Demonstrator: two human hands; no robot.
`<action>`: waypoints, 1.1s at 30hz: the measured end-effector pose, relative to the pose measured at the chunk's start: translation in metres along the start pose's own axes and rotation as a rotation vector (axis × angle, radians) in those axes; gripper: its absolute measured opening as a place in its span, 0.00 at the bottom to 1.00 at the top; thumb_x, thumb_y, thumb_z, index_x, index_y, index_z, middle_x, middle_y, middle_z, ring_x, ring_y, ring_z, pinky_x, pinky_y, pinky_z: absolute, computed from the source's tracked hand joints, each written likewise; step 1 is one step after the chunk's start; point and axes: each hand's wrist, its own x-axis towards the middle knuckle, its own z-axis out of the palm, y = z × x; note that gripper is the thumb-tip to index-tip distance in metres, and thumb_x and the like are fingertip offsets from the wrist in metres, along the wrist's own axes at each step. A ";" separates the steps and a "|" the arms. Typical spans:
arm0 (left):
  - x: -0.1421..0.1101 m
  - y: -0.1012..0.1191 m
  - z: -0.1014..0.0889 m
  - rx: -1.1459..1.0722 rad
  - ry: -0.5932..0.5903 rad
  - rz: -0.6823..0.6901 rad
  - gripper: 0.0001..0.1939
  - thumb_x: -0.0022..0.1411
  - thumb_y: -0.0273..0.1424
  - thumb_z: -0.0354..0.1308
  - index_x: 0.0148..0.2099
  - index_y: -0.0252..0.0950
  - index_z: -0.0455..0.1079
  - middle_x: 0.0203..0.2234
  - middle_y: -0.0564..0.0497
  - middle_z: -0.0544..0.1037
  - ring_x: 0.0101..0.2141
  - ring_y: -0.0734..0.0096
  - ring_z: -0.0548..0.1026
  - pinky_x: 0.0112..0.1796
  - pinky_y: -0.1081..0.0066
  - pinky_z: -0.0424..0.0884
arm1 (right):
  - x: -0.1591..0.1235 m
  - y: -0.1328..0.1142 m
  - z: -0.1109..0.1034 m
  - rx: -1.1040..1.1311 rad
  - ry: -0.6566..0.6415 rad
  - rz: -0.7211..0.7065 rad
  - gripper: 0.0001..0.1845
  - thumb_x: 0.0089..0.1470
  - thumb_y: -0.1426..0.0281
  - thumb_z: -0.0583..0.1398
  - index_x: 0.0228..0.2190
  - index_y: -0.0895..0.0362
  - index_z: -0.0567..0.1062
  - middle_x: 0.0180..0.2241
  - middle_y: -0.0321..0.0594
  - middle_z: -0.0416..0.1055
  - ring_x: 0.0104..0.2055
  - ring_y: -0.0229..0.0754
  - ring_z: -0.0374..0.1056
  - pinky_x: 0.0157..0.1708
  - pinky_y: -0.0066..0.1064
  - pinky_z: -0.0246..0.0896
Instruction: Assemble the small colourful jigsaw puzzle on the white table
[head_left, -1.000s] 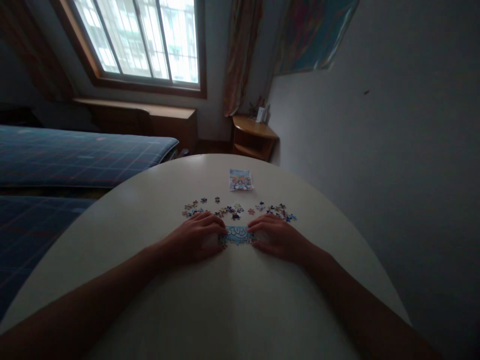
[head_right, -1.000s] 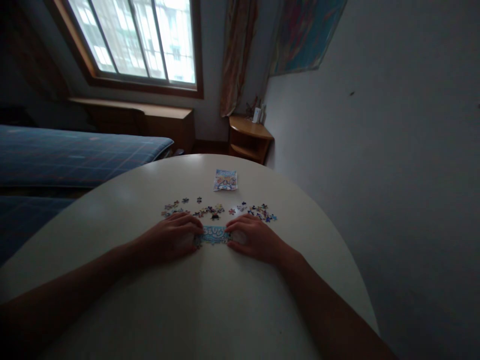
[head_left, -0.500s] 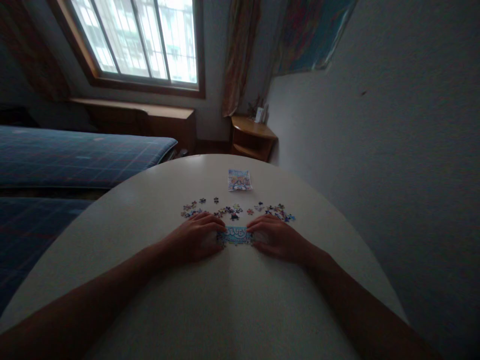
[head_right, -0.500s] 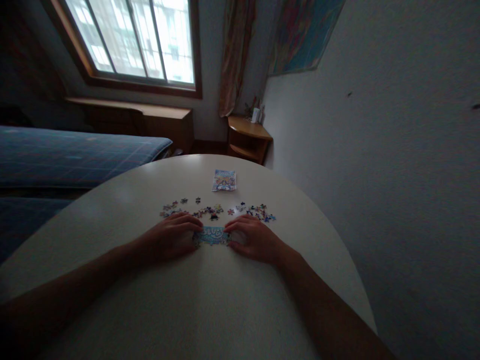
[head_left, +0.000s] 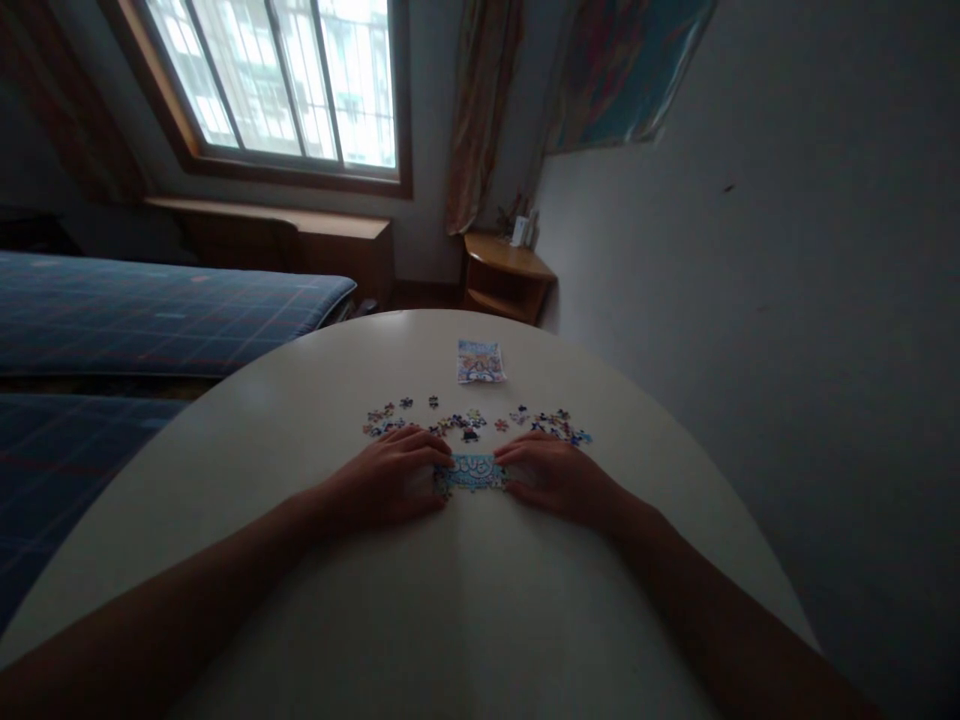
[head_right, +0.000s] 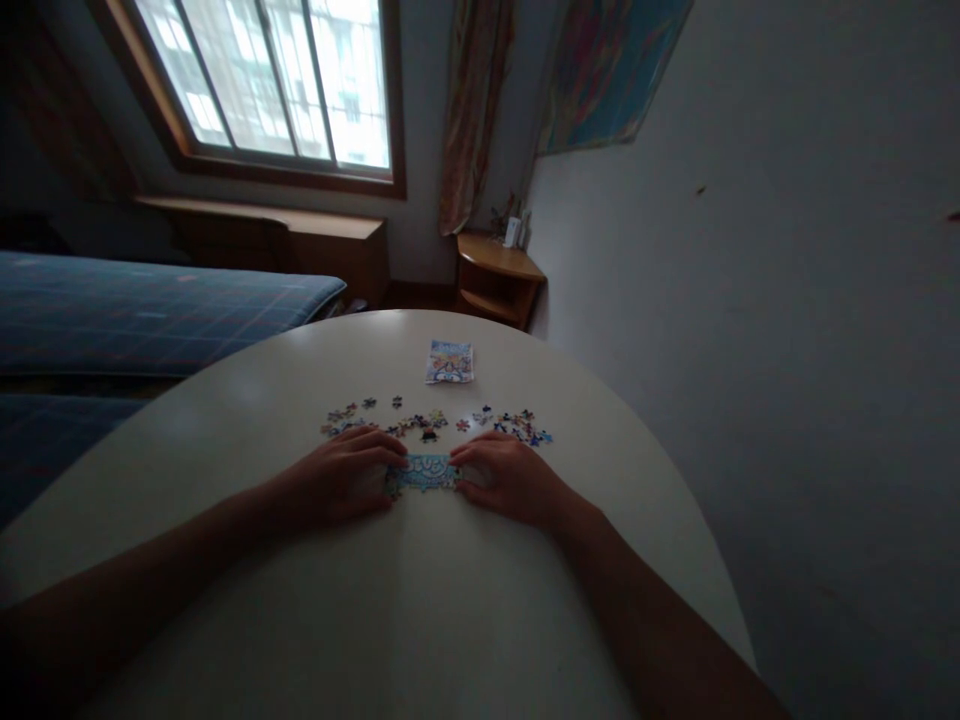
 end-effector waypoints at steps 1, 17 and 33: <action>0.000 0.000 0.000 0.007 -0.004 -0.004 0.18 0.61 0.37 0.62 0.53 0.40 0.69 0.49 0.46 0.74 0.49 0.59 0.72 0.54 0.55 0.66 | 0.000 0.000 0.000 -0.001 0.005 0.003 0.15 0.53 0.71 0.64 0.44 0.53 0.77 0.45 0.42 0.78 0.48 0.43 0.73 0.50 0.39 0.68; 0.000 -0.001 0.001 -0.002 0.015 0.012 0.16 0.62 0.35 0.61 0.52 0.40 0.70 0.48 0.46 0.75 0.48 0.60 0.72 0.51 0.57 0.69 | 0.001 0.000 0.001 0.010 0.018 0.004 0.11 0.54 0.71 0.63 0.41 0.53 0.78 0.43 0.43 0.79 0.47 0.44 0.74 0.48 0.39 0.70; -0.001 0.004 -0.004 0.111 -0.088 0.104 0.24 0.63 0.37 0.59 0.61 0.46 0.66 0.60 0.48 0.68 0.60 0.53 0.64 0.59 0.49 0.61 | -0.001 -0.003 0.000 -0.034 -0.009 -0.061 0.10 0.54 0.70 0.63 0.40 0.53 0.78 0.45 0.44 0.76 0.48 0.44 0.72 0.50 0.40 0.67</action>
